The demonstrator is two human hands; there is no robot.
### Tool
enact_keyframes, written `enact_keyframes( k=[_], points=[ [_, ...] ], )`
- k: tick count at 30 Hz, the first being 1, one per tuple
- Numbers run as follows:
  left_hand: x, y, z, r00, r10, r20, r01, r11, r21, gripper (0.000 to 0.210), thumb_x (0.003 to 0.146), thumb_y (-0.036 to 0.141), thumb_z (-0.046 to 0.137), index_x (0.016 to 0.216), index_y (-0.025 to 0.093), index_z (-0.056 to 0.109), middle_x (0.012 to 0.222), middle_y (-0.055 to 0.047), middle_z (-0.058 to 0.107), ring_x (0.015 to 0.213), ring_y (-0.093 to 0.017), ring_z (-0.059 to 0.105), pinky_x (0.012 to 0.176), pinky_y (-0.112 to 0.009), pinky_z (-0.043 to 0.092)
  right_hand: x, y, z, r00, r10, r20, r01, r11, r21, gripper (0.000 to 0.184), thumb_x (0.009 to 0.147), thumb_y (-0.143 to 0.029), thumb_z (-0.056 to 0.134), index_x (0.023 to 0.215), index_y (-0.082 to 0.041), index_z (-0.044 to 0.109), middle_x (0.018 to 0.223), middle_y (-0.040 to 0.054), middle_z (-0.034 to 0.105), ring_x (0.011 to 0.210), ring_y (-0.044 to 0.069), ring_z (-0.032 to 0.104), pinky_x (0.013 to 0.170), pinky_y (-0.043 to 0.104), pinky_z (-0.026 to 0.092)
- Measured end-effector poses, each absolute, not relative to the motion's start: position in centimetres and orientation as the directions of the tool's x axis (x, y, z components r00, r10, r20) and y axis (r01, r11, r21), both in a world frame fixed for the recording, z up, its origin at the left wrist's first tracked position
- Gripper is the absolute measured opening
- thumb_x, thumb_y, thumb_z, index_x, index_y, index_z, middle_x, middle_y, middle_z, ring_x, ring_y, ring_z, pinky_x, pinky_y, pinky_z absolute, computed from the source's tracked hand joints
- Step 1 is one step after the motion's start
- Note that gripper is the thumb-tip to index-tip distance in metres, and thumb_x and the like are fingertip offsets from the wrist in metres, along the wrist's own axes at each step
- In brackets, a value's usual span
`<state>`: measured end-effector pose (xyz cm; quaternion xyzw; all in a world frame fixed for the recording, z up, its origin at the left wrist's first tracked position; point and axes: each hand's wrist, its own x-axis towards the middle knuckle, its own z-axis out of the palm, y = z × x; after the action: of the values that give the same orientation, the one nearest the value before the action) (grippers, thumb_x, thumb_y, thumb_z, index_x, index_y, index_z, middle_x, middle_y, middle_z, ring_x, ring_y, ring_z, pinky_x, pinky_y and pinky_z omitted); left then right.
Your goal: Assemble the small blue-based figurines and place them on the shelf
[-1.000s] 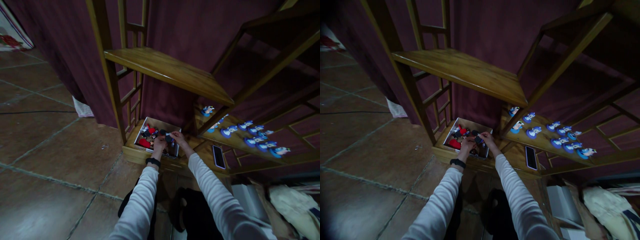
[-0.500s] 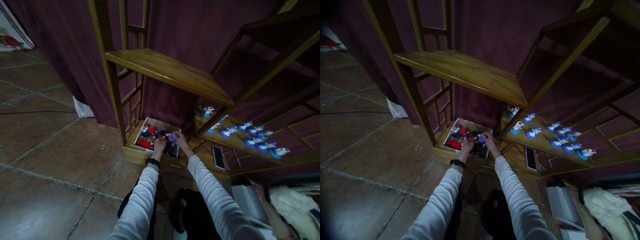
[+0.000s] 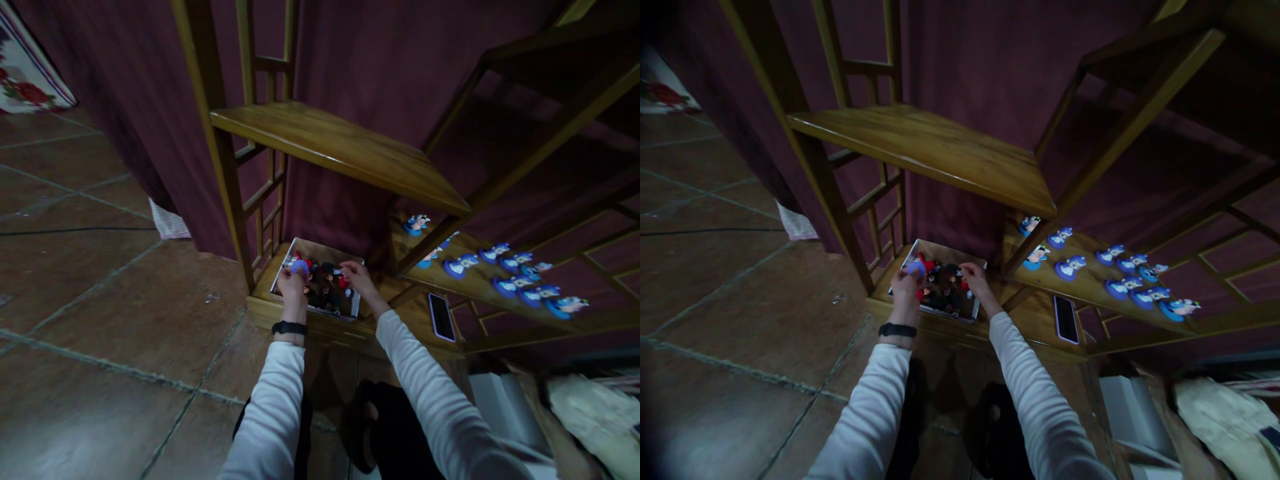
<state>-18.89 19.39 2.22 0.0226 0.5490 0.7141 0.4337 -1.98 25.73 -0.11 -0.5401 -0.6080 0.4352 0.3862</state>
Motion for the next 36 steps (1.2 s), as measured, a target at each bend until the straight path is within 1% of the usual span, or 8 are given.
enact_keyframes(
  k=[4, 9, 21, 23, 26, 30, 33, 36],
  points=[
    [-21.5, 18.9, 2.6, -0.741, 0.515, -0.431, -0.571, -0.147, 0.808, 0.014, 0.065, 0.008, 0.056, 0.073, 0.015, 0.046, 0.066, 0.002, 0.056, 0.053, -0.01, 0.058, 0.049, -0.02, 0.043, -3.0, 27.1, -1.2, -0.066, 0.996, 0.065, 0.518, 0.09, -0.851, 0.017, 0.074, -0.021, 0.049, 0.082, -0.02, 0.065, 0.08, 0.0009, 0.067, 0.073, 0.015, 0.06, 0.072, 0.029, 0.049],
    [-22.1, 18.4, 3.2, -0.731, 0.507, -0.457, -0.611, -0.187, 0.77, 0.015, 0.064, 0.008, 0.054, 0.075, 0.016, 0.047, 0.063, 0.002, 0.056, 0.053, -0.011, 0.058, 0.048, -0.021, 0.043, -7.1, 28.2, -3.1, -0.237, 0.971, 0.042, 0.751, 0.211, -0.626, 0.022, 0.078, -0.016, 0.047, 0.088, -0.02, 0.066, 0.098, 0.0066, 0.067, 0.093, 0.018, 0.06, 0.085, 0.029, 0.042],
    [-22.9, 18.4, 3.9, -0.698, 0.532, -0.479, -0.647, -0.182, 0.74, 0.017, 0.06, 0.009, 0.057, 0.074, 0.015, 0.05, 0.063, 0.0, 0.06, 0.057, -0.014, 0.062, 0.045, -0.019, 0.043, -10.3, 29.0, -3.9, -0.352, 0.936, -0.001, 0.867, 0.325, -0.379, 0.023, 0.072, -0.025, 0.058, 0.094, -0.018, 0.06, 0.104, 0.0096, 0.061, 0.106, 0.021, 0.05, 0.096, 0.032, 0.032],
    [-22.6, 18.4, 3.9, -0.677, 0.555, -0.483, -0.659, -0.165, 0.734, 0.015, 0.061, 0.01, 0.057, 0.074, 0.015, 0.052, 0.063, -0.001, 0.061, 0.057, -0.014, 0.063, 0.045, -0.018, 0.043, -9.8, 28.6, -3.6, -0.324, 0.946, 0.009, 0.857, 0.297, -0.421, 0.024, 0.069, -0.023, 0.06, 0.092, -0.017, 0.059, 0.103, 0.0106, 0.06, 0.104, 0.023, 0.051, 0.094, 0.033, 0.034],
    [-22.0, 18.4, 3.6, -0.619, 0.619, -0.483, -0.681, -0.118, 0.723, 0.012, 0.061, 0.009, 0.059, 0.071, 0.014, 0.053, 0.063, -0.002, 0.062, 0.056, -0.013, 0.062, 0.047, -0.018, 0.045, -8.8, 27.4, -3.3, -0.229, 0.973, 0.016, 0.737, 0.184, -0.651, 0.029, 0.066, -0.019, 0.059, 0.094, -0.02, 0.054, 0.098, 0.0059, 0.061, 0.095, 0.02, 0.055, 0.085, 0.033, 0.041],
    [-21.0, 18.5, 2.9, -0.522, 0.699, -0.49, -0.71, -0.037, 0.703, 0.01, 0.063, 0.006, 0.058, 0.07, 0.013, 0.055, 0.06, -0.001, 0.06, 0.054, -0.012, 0.061, 0.052, -0.022, 0.049, -7.4, 25.1, -2.1, -0.208, 0.977, -0.048, 0.276, 0.011, -0.961, 0.035, 0.064, -0.024, 0.059, 0.096, -0.024, 0.046, 0.086, -0.0034, 0.058, 0.076, 0.015, 0.057, 0.071, 0.031, 0.049],
    [-20.2, 18.6, 2.4, -0.459, 0.74, -0.492, -0.719, 0.016, 0.694, 0.011, 0.064, 0.004, 0.058, 0.071, 0.012, 0.058, 0.061, -0.003, 0.061, 0.055, -0.012, 0.061, 0.057, -0.026, 0.052, -6.7, 23.7, -0.2, -0.278, 0.961, -0.009, 0.002, -0.009, -1.0, 0.04, 0.06, -0.027, 0.064, 0.096, -0.024, 0.046, 0.086, -0.003, 0.058, 0.075, 0.013, 0.058, 0.069, 0.029, 0.051],
    [-19.4, 18.7, 2.4, -0.387, 0.799, -0.461, -0.731, 0.039, 0.681, 0.012, 0.065, 0.003, 0.057, 0.073, 0.012, 0.06, 0.067, -0.005, 0.064, 0.061, -0.013, 0.062, 0.063, -0.029, 0.054, -6.4, 23.0, 1.6, -0.296, 0.955, 0.032, -0.01, 0.03, -0.999, 0.04, 0.058, -0.026, 0.066, 0.093, -0.023, 0.048, 0.084, -0.0032, 0.058, 0.07, 0.012, 0.058, 0.067, 0.027, 0.051]
  ],
)
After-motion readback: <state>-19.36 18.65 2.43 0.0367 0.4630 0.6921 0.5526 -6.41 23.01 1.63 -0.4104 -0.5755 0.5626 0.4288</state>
